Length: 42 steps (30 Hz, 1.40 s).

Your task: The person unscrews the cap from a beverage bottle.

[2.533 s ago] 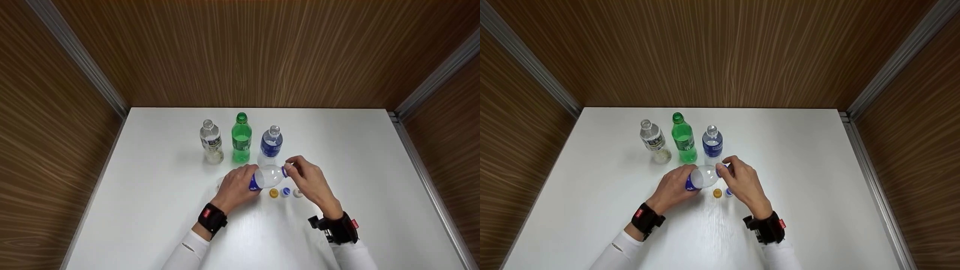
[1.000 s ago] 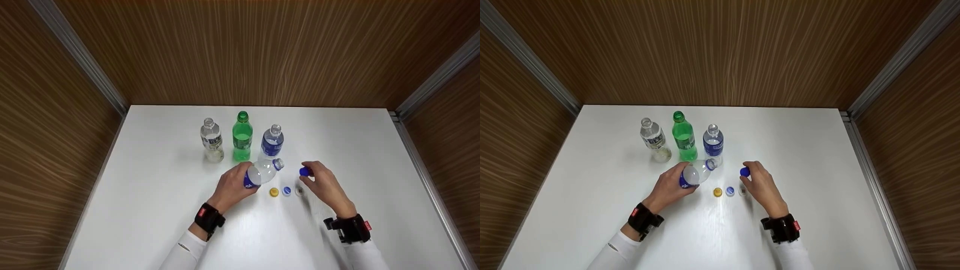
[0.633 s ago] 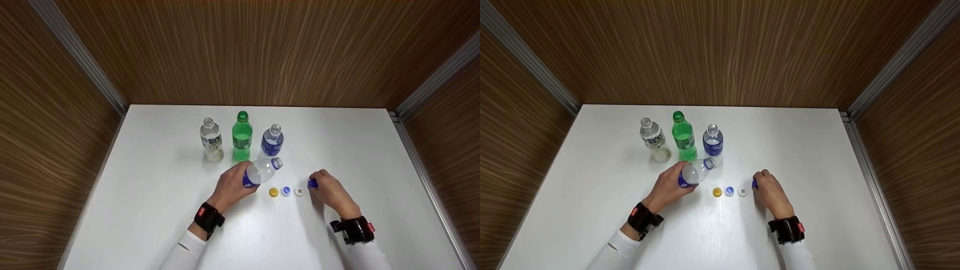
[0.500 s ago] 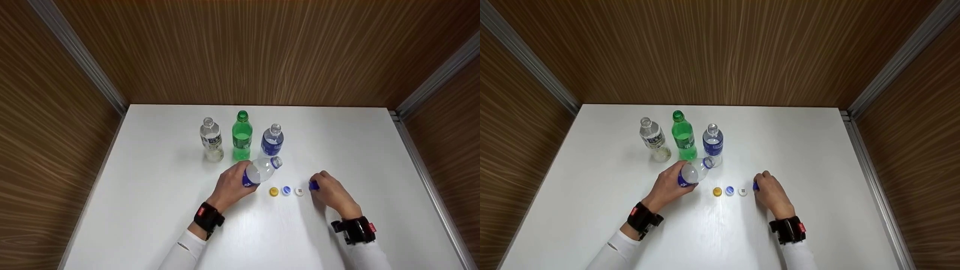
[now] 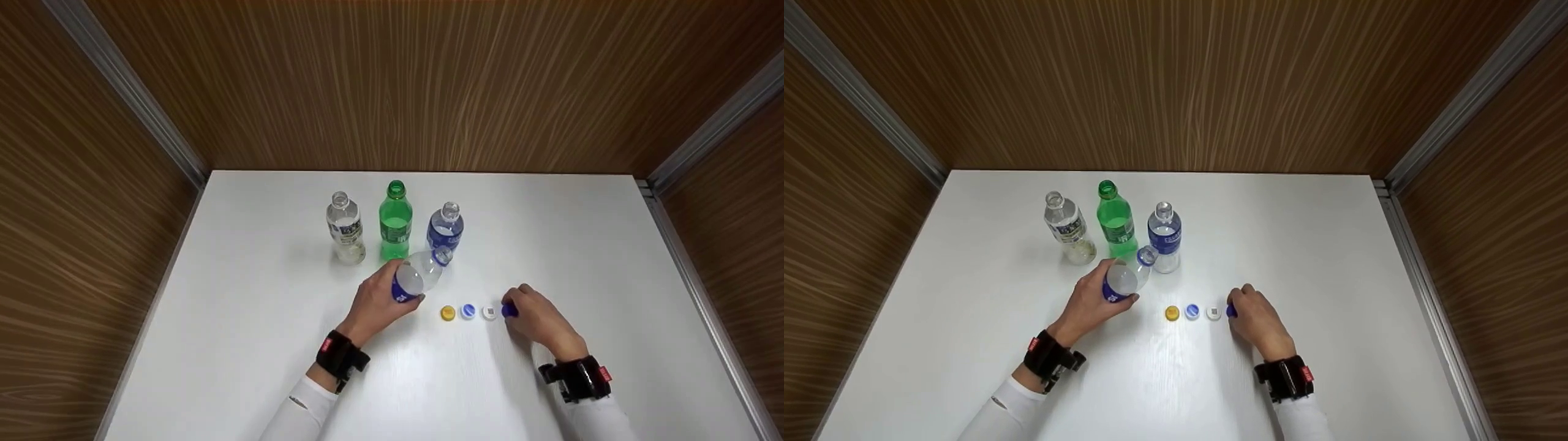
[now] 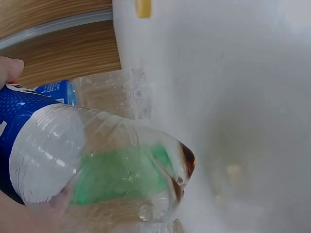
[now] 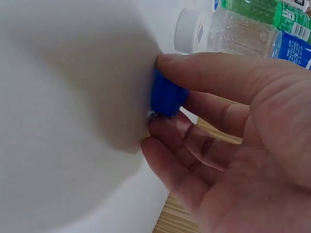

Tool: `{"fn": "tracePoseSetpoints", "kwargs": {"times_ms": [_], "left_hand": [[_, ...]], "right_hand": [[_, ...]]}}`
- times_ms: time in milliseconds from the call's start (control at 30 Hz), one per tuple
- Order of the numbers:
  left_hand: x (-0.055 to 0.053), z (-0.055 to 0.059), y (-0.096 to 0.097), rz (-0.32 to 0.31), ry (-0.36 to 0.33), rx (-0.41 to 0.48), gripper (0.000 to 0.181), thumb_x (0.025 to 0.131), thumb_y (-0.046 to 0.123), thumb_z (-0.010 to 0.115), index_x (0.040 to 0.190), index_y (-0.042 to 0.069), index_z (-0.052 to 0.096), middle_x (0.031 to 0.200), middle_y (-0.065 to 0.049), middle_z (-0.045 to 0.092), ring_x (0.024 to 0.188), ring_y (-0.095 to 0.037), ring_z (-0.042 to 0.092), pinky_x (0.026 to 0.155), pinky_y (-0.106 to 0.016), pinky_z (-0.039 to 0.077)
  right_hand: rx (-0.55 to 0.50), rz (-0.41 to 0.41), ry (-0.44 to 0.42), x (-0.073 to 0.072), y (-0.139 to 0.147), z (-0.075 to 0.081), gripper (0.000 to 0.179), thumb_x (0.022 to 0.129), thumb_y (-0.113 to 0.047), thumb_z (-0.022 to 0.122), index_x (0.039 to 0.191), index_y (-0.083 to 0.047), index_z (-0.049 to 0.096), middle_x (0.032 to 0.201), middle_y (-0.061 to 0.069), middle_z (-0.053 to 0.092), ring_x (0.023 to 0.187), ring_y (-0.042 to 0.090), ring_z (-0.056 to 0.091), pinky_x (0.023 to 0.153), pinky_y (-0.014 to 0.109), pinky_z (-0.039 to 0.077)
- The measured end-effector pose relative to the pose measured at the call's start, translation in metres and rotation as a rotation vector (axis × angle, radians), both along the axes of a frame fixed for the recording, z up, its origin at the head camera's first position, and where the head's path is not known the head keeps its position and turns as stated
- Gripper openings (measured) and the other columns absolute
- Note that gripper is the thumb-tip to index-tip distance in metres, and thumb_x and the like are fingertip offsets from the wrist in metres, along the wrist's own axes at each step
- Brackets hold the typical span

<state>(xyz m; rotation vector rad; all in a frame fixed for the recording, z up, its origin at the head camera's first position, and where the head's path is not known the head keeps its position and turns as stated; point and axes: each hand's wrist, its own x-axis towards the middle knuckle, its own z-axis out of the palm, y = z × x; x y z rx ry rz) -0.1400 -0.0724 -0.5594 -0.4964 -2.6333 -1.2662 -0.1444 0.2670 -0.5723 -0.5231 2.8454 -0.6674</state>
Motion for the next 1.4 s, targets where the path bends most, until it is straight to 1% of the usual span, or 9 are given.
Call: {"fn": "tracePoseSetpoints", "kwargs": {"times_ms": [200,333,600,800,867,933,1033,1200,1400], "left_hand": [[-0.001,0.002,0.001,0.003,-0.071,0.096,0.07,0.081,0.028,0.088,0.137,0.005,0.053,0.126,-0.017,0.068,0.113,-0.03,0.068,0.094,-0.048,0.056],[-0.002,0.001,0.002,0.003,-0.083,0.181,0.068,0.081,0.029,0.088,0.136,0.006,0.053,0.125,-0.017,0.068,0.113,-0.03,0.067,0.094,-0.049,0.055],[-0.004,0.0,0.003,0.007,-0.047,0.299,0.073,0.08,0.032,0.09,0.137,0.005,0.052,0.127,-0.015,0.064,0.115,-0.029,0.063,0.098,-0.05,0.051],[-0.007,-0.002,0.003,0.007,-0.069,0.36,0.095,0.078,0.056,0.086,0.145,0.001,0.046,0.134,-0.015,0.059,0.122,-0.029,0.059,0.107,-0.049,0.046],[-0.009,-0.002,0.004,0.008,-0.072,0.374,0.099,0.077,0.057,0.086,0.147,0.001,0.044,0.135,-0.014,0.06,0.124,-0.028,0.059,0.108,-0.047,0.045],[-0.011,-0.001,0.005,0.02,-0.085,0.391,0.099,0.077,0.053,0.087,0.148,0.001,0.043,0.136,-0.014,0.061,0.125,-0.027,0.059,0.109,-0.046,0.045],[-0.013,-0.002,0.007,0.054,-0.112,0.398,0.091,0.078,0.034,0.092,0.148,0.001,0.044,0.134,-0.014,0.062,0.124,-0.028,0.059,0.108,-0.046,0.045],[-0.016,-0.005,0.013,0.112,-0.142,0.391,0.084,0.081,0.029,0.091,0.145,0.0,0.045,0.133,-0.018,0.063,0.123,-0.031,0.061,0.107,-0.047,0.046],[-0.021,-0.011,0.017,0.12,-0.139,0.38,0.079,0.081,0.027,0.09,0.142,0.0,0.047,0.132,-0.018,0.064,0.123,-0.031,0.061,0.107,-0.048,0.046]], "right_hand": [[-0.009,0.005,0.012,0.001,0.001,-0.001,0.026,0.079,0.005,0.072,0.104,0.0,0.068,0.095,0.009,0.057,0.082,0.023,0.056,0.077,0.046,0.051],[-0.005,0.003,-0.018,0.001,0.002,0.001,0.03,0.079,0.003,0.075,0.108,0.001,0.067,0.099,0.01,0.057,0.086,0.026,0.057,0.081,0.047,0.052],[-0.062,-0.058,-0.099,0.0,0.005,0.02,0.043,0.094,-0.013,0.071,0.131,0.006,0.058,0.128,0.026,0.057,0.117,0.044,0.058,0.101,0.059,0.047],[-0.157,-0.127,0.02,-0.003,0.006,0.029,0.039,0.098,-0.011,0.069,0.131,0.007,0.059,0.135,0.028,0.055,0.128,0.047,0.052,0.106,0.06,0.043],[-0.185,-0.138,0.074,-0.003,0.006,0.029,0.036,0.097,-0.008,0.069,0.129,0.006,0.06,0.134,0.027,0.056,0.128,0.046,0.053,0.105,0.06,0.043],[-0.211,-0.139,0.116,-0.003,0.006,0.027,0.034,0.096,-0.006,0.07,0.126,0.006,0.062,0.132,0.026,0.057,0.126,0.045,0.054,0.104,0.059,0.044],[-0.234,-0.131,0.167,-0.003,0.006,0.025,0.032,0.094,-0.003,0.071,0.124,0.006,0.063,0.128,0.026,0.059,0.122,0.044,0.055,0.101,0.058,0.045],[-0.242,-0.136,0.192,-0.005,0.005,0.023,0.033,0.093,-0.002,0.071,0.123,0.007,0.063,0.127,0.026,0.06,0.121,0.044,0.056,0.1,0.058,0.045],[-0.237,-0.139,0.162,-0.005,0.003,0.024,0.034,0.093,-0.003,0.071,0.125,0.006,0.063,0.128,0.026,0.06,0.122,0.045,0.055,0.102,0.058,0.044]]}}
